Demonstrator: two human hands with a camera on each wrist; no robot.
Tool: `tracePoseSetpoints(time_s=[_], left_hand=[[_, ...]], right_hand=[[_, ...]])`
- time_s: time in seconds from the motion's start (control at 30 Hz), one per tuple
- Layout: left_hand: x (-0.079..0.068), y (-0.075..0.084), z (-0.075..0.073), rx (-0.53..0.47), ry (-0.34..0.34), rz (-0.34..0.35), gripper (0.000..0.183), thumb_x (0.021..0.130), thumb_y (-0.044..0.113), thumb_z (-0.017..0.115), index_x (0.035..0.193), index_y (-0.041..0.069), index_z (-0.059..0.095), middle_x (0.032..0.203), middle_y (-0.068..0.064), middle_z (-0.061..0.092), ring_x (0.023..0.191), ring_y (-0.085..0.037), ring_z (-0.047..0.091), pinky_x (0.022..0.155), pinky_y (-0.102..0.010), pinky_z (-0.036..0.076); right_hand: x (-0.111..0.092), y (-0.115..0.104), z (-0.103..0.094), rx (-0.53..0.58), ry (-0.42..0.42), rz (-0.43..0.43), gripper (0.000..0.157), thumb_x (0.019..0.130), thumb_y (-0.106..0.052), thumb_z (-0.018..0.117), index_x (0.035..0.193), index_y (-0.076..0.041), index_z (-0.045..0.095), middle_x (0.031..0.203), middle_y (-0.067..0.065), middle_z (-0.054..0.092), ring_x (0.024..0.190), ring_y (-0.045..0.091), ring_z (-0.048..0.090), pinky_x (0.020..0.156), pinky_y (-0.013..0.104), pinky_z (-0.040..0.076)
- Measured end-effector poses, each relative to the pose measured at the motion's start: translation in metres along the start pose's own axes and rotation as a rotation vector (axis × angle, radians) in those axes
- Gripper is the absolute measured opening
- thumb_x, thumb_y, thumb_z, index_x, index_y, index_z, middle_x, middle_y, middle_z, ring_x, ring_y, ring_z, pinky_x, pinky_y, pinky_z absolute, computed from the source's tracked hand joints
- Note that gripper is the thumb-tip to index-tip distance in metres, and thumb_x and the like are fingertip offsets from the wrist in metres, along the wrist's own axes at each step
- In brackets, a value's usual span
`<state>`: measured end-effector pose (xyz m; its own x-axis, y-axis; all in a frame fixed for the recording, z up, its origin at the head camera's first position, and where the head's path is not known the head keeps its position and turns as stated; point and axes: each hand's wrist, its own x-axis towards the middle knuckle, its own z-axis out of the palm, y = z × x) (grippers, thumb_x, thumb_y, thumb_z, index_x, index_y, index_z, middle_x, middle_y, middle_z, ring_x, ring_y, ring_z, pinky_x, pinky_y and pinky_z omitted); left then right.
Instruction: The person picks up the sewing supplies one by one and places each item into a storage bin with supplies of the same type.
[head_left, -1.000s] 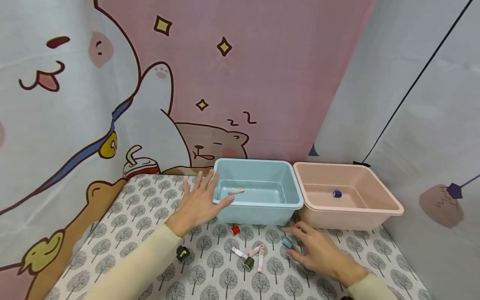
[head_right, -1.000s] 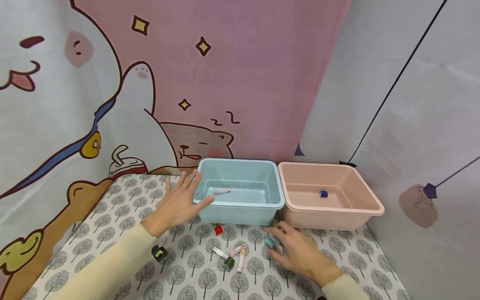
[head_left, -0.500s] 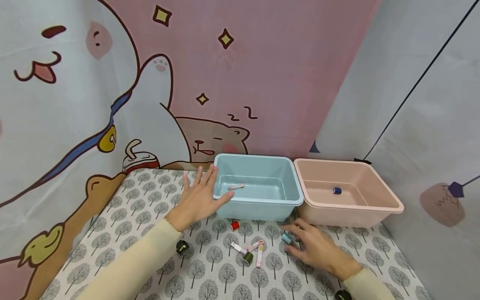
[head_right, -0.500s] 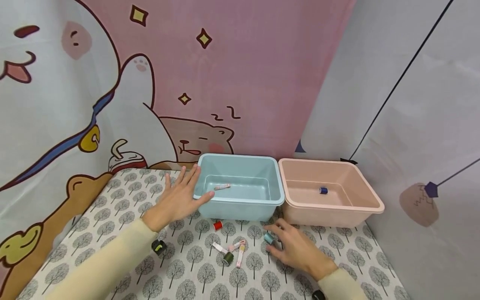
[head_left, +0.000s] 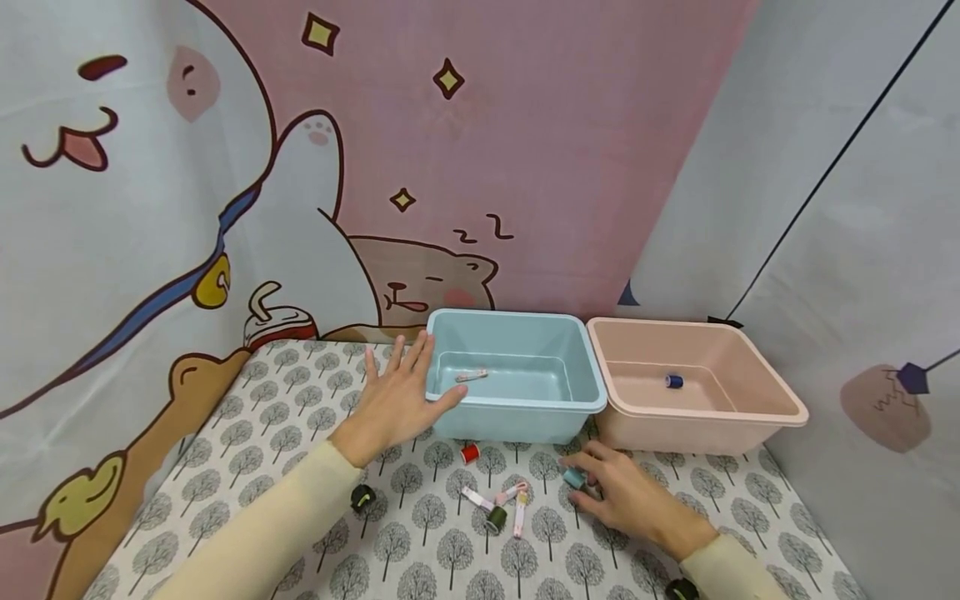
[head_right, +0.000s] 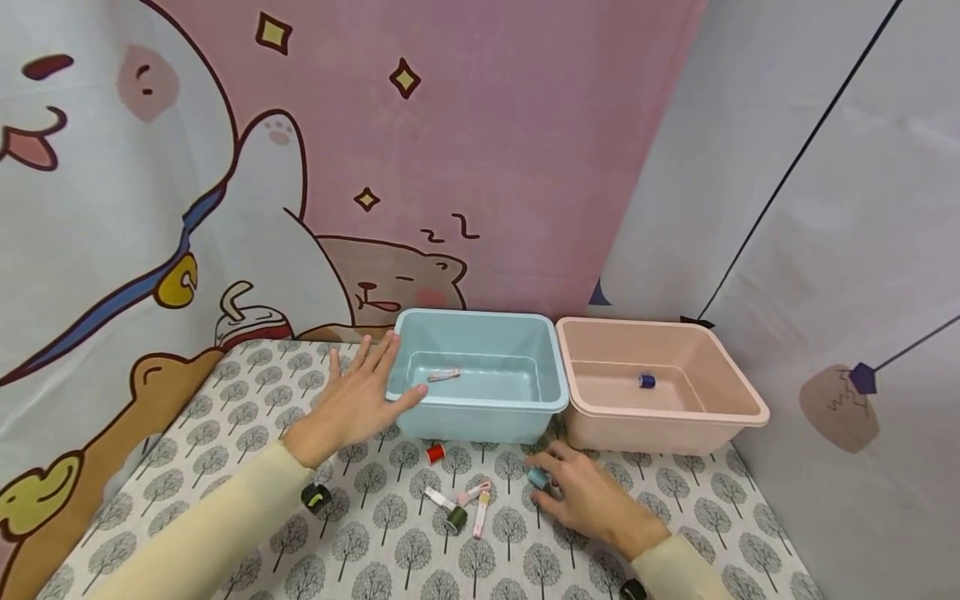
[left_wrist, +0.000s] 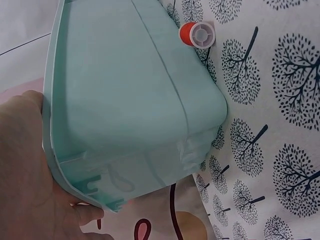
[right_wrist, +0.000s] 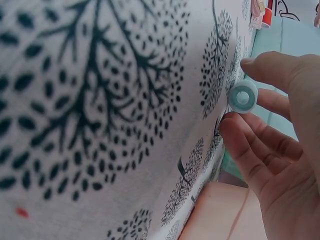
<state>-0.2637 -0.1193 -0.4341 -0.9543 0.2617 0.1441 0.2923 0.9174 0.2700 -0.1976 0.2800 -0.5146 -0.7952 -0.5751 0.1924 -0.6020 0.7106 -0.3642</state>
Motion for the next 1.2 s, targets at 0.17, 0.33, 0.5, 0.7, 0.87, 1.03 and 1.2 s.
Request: tracePoseSetpoints(time_s=[0.17,0.33,0.5,0.7,0.87,1.03,1.2], left_hand=[[0.0,-0.001,0.002,0.005,-0.008,-0.003,0.117,0.107,0.096,0.031,0.188,0.016,0.006,0.197,-0.004,0.003,0.184,-0.043,0.005,0.139,-0.084,-0.012],[0.001,-0.001,0.003,0.0,-0.003,-0.006,0.118,0.107,0.097,0.031,0.188,0.015,0.009,0.197,-0.003,0.004,0.184,-0.041,0.005,0.139,-0.083,-0.013],[0.001,-0.001,0.003,-0.005,0.01,-0.007,0.116,0.108,0.094,0.036,0.188,0.012,0.014,0.197,-0.003,0.006,0.184,-0.041,0.006,0.14,-0.084,-0.012],[0.001,0.0,0.002,-0.01,0.001,-0.005,0.114,0.109,0.093,0.037,0.188,0.015,0.009,0.197,-0.003,0.005,0.184,-0.041,0.006,0.139,-0.083,-0.013],[0.0,0.0,0.003,-0.004,0.002,-0.007,0.114,0.109,0.093,0.037,0.188,0.016,0.009,0.197,-0.003,0.005,0.184,-0.04,0.005,0.14,-0.083,-0.012],[0.0,0.0,0.002,-0.012,-0.002,-0.001,0.114,0.109,0.092,0.039,0.188,0.015,0.009,0.197,-0.003,0.005,0.184,-0.041,0.004,0.14,-0.083,-0.013],[-0.001,0.0,0.002,-0.009,0.0,0.005,0.116,0.108,0.095,0.034,0.188,0.015,0.009,0.197,-0.004,0.006,0.184,-0.041,0.005,0.14,-0.084,-0.012]], right_hand=[[0.001,0.0,0.002,0.0,0.009,-0.016,0.045,0.099,-0.014,0.094,0.142,-0.007,0.081,0.115,0.001,0.073,0.083,-0.005,0.063,0.067,0.018,0.059],[0.002,-0.001,0.003,-0.003,0.032,-0.045,0.034,0.1,-0.008,0.091,0.133,-0.007,0.083,0.114,0.002,0.075,0.084,-0.006,0.064,0.068,0.018,0.06],[0.004,-0.002,0.003,-0.009,0.058,-0.068,0.033,0.099,-0.005,0.091,0.131,-0.007,0.083,0.11,0.0,0.074,0.082,-0.007,0.061,0.066,0.017,0.058],[0.005,-0.003,0.0,-0.004,0.1,-0.109,0.037,0.095,0.0,0.092,0.13,-0.003,0.082,0.11,0.003,0.075,0.081,-0.005,0.064,0.064,0.016,0.059],[0.004,-0.01,-0.008,-0.001,0.114,-0.104,0.038,0.094,0.0,0.092,0.13,-0.003,0.083,0.112,0.003,0.077,0.085,0.0,0.073,0.07,0.02,0.066],[0.003,-0.017,-0.018,-0.029,0.13,-0.098,0.041,0.092,0.002,0.092,0.131,-0.004,0.082,0.113,0.001,0.076,0.087,-0.001,0.073,0.072,0.019,0.066],[0.002,-0.025,-0.027,-0.067,0.175,-0.131,0.044,0.091,0.001,0.094,0.132,-0.011,0.084,0.111,-0.004,0.075,0.088,-0.002,0.068,0.072,0.02,0.064]])
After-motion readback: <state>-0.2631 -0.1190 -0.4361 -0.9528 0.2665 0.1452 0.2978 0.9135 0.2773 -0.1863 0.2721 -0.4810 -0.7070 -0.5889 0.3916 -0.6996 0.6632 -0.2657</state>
